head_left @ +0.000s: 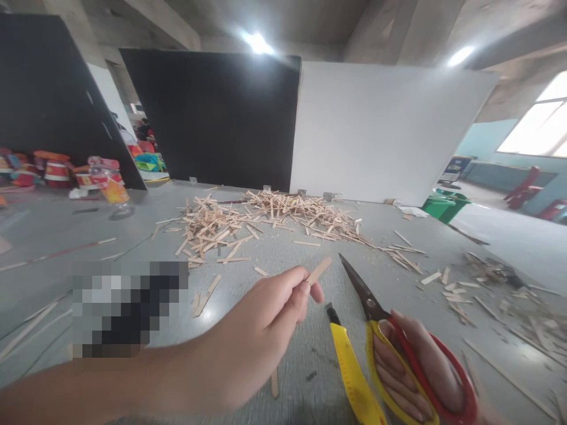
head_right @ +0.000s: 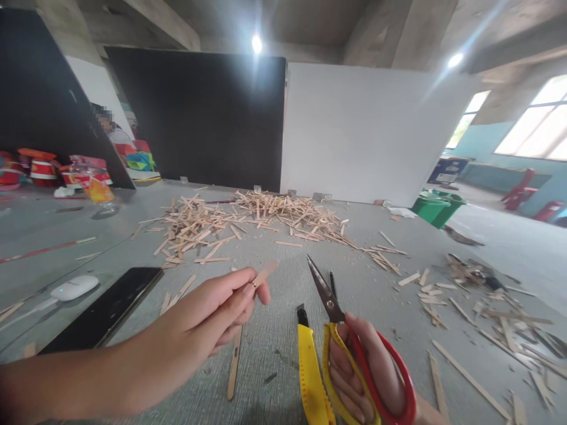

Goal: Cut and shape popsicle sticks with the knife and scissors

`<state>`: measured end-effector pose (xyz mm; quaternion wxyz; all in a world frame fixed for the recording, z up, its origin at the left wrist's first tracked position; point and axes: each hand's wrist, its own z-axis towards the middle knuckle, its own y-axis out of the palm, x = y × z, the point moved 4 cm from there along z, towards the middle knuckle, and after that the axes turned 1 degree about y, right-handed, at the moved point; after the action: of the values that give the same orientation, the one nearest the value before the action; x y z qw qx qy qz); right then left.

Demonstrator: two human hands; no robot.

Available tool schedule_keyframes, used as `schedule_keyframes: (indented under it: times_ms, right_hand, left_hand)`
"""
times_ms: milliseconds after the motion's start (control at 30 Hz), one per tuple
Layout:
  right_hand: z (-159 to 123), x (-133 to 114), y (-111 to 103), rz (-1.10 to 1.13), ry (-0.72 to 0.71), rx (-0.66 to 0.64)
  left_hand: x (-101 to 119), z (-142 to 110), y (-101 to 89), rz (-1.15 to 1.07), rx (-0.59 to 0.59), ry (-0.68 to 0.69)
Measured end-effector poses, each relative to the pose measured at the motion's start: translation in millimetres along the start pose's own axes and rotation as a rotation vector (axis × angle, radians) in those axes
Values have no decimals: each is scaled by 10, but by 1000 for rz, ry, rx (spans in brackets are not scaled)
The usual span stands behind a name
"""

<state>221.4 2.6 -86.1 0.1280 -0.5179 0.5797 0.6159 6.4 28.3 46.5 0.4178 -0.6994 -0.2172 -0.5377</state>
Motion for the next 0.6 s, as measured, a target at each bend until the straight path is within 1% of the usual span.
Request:
schedule_keyframes:
  times_ms: [100, 233, 400, 467, 533, 600]
  right_hand:
    - [77, 72, -149, 81, -23, 25]
    - [67, 167, -210, 115, -20, 23]
    - [-1, 174, -183, 102, -19, 3]
    - [-11, 169, -188, 96, -23, -11]
    - [-3, 177, -212, 94, -30, -40]
    - [16, 199, -248, 92, -38, -95]
  left_hand:
    - [-21, 3, -3, 91, 11, -24]
    - [-21, 26, 0, 141, 8, -57]
    - [8, 60, 6, 230, -3, 27]
    - [3, 63, 12, 241, -17, 38]
    - [6, 64, 18, 247, -30, 58]
    - [16, 68, 17, 255, -34, 89]
